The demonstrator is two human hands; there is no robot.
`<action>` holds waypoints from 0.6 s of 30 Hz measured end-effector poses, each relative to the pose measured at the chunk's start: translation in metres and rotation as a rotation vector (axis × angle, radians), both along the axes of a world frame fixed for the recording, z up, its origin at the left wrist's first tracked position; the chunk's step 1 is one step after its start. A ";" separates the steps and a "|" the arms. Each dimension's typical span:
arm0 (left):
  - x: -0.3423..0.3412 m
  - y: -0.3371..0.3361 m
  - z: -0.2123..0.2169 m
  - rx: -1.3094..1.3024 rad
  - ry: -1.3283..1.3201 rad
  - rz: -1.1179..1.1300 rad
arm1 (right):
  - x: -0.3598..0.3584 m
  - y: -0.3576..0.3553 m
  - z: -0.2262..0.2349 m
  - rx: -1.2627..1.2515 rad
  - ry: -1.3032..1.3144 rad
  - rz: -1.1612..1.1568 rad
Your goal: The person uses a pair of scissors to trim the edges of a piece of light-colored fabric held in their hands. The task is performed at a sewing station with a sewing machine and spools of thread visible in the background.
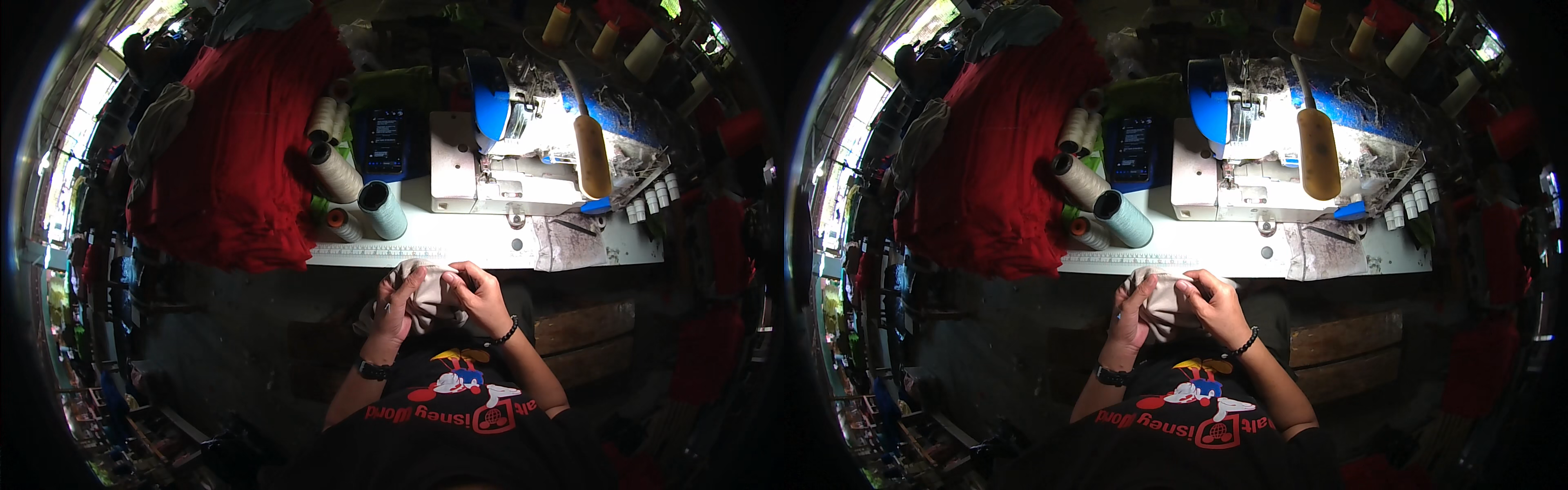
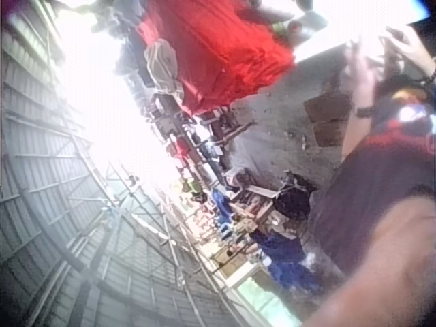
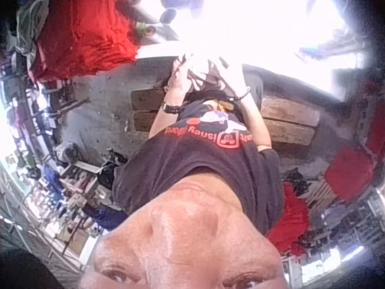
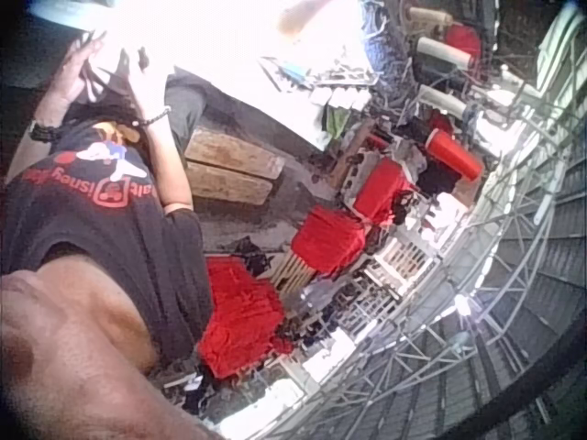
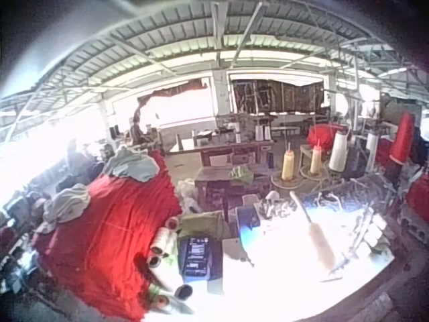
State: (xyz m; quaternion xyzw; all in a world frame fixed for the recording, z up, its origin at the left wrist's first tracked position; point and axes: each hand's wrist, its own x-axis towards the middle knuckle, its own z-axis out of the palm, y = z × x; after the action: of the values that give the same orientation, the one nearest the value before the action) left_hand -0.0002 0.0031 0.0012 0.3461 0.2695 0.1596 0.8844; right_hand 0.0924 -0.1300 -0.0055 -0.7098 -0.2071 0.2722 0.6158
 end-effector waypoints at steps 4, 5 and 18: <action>0.004 -0.001 0.002 0.020 0.029 0.018 | 0.003 -0.001 0.001 -0.042 -0.071 -0.010; 0.005 -0.002 -0.001 0.022 0.030 0.027 | 0.004 -0.003 0.001 -0.039 -0.040 -0.027; 0.029 -0.001 -0.012 0.038 0.008 0.099 | 0.021 -0.022 0.022 -0.094 -0.048 0.004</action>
State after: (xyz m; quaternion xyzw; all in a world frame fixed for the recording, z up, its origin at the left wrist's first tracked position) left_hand 0.0293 0.0019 -0.0110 0.3497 0.2866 0.2068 0.8676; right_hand 0.1138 -0.1516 0.0160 -0.7440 -0.2099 0.2658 0.5760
